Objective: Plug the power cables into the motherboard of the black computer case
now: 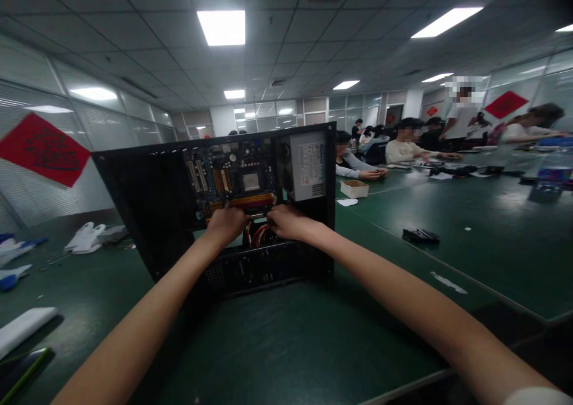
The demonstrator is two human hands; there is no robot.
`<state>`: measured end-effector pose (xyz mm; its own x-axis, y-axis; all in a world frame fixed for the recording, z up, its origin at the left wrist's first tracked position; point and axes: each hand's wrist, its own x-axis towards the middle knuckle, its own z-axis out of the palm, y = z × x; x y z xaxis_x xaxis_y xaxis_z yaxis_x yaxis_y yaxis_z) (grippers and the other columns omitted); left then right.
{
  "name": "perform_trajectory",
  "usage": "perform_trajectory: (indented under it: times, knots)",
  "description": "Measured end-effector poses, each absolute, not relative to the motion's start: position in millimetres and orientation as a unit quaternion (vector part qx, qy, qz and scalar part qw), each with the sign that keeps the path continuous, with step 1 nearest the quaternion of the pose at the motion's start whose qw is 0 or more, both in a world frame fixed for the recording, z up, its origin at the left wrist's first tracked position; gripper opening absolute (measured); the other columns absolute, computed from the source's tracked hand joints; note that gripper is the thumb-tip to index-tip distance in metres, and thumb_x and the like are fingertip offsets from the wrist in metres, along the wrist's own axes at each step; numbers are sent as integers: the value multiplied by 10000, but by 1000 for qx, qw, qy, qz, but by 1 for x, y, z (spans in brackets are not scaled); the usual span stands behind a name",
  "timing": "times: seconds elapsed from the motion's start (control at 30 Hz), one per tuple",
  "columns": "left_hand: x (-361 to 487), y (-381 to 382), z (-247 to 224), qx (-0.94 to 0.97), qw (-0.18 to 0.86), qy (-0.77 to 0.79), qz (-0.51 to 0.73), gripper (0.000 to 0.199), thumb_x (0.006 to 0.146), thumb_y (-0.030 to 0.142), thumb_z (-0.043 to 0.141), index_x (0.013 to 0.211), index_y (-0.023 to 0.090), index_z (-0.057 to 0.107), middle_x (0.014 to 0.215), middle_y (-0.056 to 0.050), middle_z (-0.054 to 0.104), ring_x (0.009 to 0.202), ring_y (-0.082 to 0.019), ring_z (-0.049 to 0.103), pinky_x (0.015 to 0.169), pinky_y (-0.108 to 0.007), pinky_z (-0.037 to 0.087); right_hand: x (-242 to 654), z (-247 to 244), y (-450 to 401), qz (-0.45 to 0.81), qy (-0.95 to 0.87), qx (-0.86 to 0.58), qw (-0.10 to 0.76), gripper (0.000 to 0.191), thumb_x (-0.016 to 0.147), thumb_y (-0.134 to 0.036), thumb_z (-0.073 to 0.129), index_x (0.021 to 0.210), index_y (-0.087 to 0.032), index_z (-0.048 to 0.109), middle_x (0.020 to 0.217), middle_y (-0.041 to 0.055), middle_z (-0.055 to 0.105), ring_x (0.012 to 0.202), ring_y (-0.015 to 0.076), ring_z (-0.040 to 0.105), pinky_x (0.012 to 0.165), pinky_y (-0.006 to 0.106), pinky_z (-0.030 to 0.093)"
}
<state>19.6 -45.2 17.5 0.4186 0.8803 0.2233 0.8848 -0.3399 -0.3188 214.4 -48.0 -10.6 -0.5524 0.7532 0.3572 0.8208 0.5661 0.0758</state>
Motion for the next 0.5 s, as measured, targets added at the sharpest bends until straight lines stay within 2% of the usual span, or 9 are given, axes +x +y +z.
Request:
perform_trajectory:
  times: [0.23,0.5]
  knots:
    - [21,-46,17,-807,226,-545,10,440,997,359,373,1113,168,752,1080,-190,731,999,-374,687,789,-439,519,214,-11,-47,-111,-874,-450,142,228,891,-195,570,1048,-128,721,1079,156,716,995,250,674,806,283,482]
    - [20,-46,17,-809,235,-538,14,441,988,309,362,1135,169,754,1081,-197,728,1011,-380,680,783,-447,519,215,-10,-47,-113,-878,-441,145,223,892,-182,552,1026,-124,720,1072,156,717,985,248,676,794,278,480]
